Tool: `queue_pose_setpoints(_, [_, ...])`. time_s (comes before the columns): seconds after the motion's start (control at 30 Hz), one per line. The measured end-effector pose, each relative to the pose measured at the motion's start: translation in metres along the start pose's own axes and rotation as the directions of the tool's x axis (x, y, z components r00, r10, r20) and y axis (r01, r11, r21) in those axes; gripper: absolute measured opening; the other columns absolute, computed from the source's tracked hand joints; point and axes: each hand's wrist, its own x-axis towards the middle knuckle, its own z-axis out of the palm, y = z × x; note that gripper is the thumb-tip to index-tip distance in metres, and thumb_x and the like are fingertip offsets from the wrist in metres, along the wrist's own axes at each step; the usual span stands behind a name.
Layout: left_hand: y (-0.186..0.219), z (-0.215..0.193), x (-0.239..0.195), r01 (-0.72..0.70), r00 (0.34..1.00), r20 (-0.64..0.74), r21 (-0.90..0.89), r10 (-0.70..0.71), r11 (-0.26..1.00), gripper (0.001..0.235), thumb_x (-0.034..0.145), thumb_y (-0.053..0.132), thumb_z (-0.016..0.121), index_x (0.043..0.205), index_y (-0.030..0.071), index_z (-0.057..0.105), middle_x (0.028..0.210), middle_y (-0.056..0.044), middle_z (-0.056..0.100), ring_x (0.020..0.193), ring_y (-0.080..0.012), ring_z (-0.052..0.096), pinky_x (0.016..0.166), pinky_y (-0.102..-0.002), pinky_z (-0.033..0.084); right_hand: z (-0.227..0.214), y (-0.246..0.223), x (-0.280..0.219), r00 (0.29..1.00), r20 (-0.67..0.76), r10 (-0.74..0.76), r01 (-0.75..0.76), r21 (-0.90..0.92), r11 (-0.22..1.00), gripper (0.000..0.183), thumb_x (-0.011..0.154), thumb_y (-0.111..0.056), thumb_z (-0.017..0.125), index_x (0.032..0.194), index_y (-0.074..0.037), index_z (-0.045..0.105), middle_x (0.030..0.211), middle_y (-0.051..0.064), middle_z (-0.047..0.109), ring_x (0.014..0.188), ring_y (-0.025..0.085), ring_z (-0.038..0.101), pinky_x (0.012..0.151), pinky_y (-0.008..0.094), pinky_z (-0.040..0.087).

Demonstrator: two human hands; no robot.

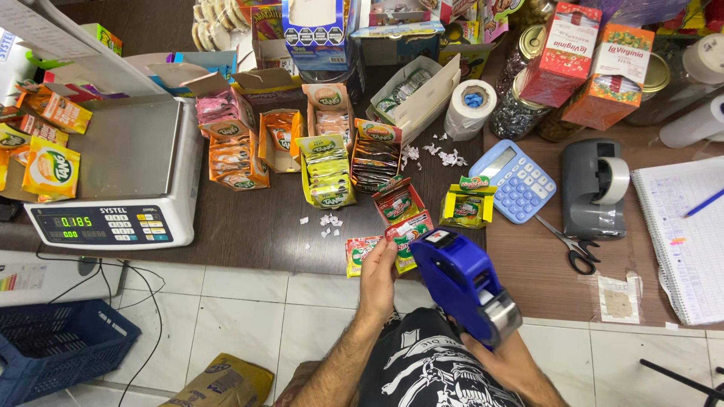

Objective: The person places price labels on small packets of juice powder using a handheld labeling gun, handling the packets one by one and arranging them on the desk.

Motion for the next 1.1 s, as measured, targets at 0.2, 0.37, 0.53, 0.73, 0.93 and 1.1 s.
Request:
queue_pose_setpoints(0.2, [-0.005,0.0,0.009,0.102,0.992,-0.046,-0.222,-0.115,0.97,0.024,0.106,0.02,0.066,0.12,0.003,0.075,0.111,-0.009,0.082,0.097,-0.0186,0.078,0.076,-0.03,0.061,-0.012,0.004,-0.016,0.996,-0.08,-0.047,0.052,0.061,0.997,0.041,0.095,-0.033,0.074,0.131,-0.016,0.084,0.13,0.002,0.09,0.126,0.02,0.081,0.116,0.04,0.058])
queue_pose_setpoints(0.37, [0.019,0.011,0.002,-0.003,0.996,-0.087,0.029,0.005,1.0,0.024,0.098,0.026,0.079,0.107,0.004,0.077,0.099,-0.006,0.082,0.093,-0.0147,0.077,0.083,-0.032,0.063,-0.021,-0.005,-0.017,0.993,-0.089,0.072,-0.063,0.095,0.993,0.044,0.093,-0.033,0.076,0.133,-0.017,0.085,0.133,0.002,0.09,0.13,0.02,0.08,0.122,0.04,0.053])
queue_pose_setpoints(0.53, [0.012,0.003,0.016,0.082,0.995,-0.07,0.135,-0.073,0.988,0.029,0.107,0.027,0.066,0.118,0.003,0.08,0.112,-0.008,0.085,0.102,-0.0177,0.08,0.085,-0.031,0.065,-0.025,0.008,-0.018,0.988,-0.138,0.067,-0.056,0.085,0.995,0.04,0.092,-0.028,0.077,0.129,-0.015,0.087,0.128,0.002,0.092,0.125,0.02,0.081,0.117,0.039,0.056])
queue_pose_setpoints(0.73, [0.038,0.009,0.039,-0.096,0.993,-0.003,0.58,0.121,0.809,0.032,0.102,0.026,0.066,0.126,0.011,0.081,0.111,-0.001,0.086,0.097,-0.0126,0.078,0.078,-0.029,0.06,-0.027,0.01,-0.021,0.98,-0.156,0.121,-0.102,0.127,0.987,0.04,0.093,-0.025,0.076,0.129,-0.014,0.088,0.129,0.003,0.092,0.127,0.02,0.081,0.118,0.039,0.056])
queue_pose_setpoints(0.93, [0.008,0.0,0.093,-0.364,0.862,0.065,0.77,0.503,0.524,0.014,0.1,0.017,0.072,0.113,0.015,0.079,0.1,-0.002,0.083,0.091,-0.0194,0.075,0.082,-0.039,0.058,-0.025,0.02,-0.022,0.98,-0.191,0.055,-0.031,0.128,0.991,0.038,0.091,-0.023,0.079,0.126,-0.012,0.088,0.126,0.004,0.092,0.123,0.02,0.082,0.114,0.038,0.058])
queue_pose_setpoints(1.1, [-0.017,-0.01,0.115,-0.354,0.843,0.313,0.935,0.439,0.014,0.017,0.1,0.018,0.075,0.117,0.017,0.073,0.089,-0.007,0.076,0.087,-0.0304,0.069,0.084,-0.048,0.049,-0.024,0.017,-0.023,0.983,-0.174,0.059,-0.035,0.137,0.99,0.04,0.092,-0.027,0.078,0.128,-0.014,0.088,0.129,0.003,0.092,0.127,0.021,0.081,0.118,0.04,0.055])
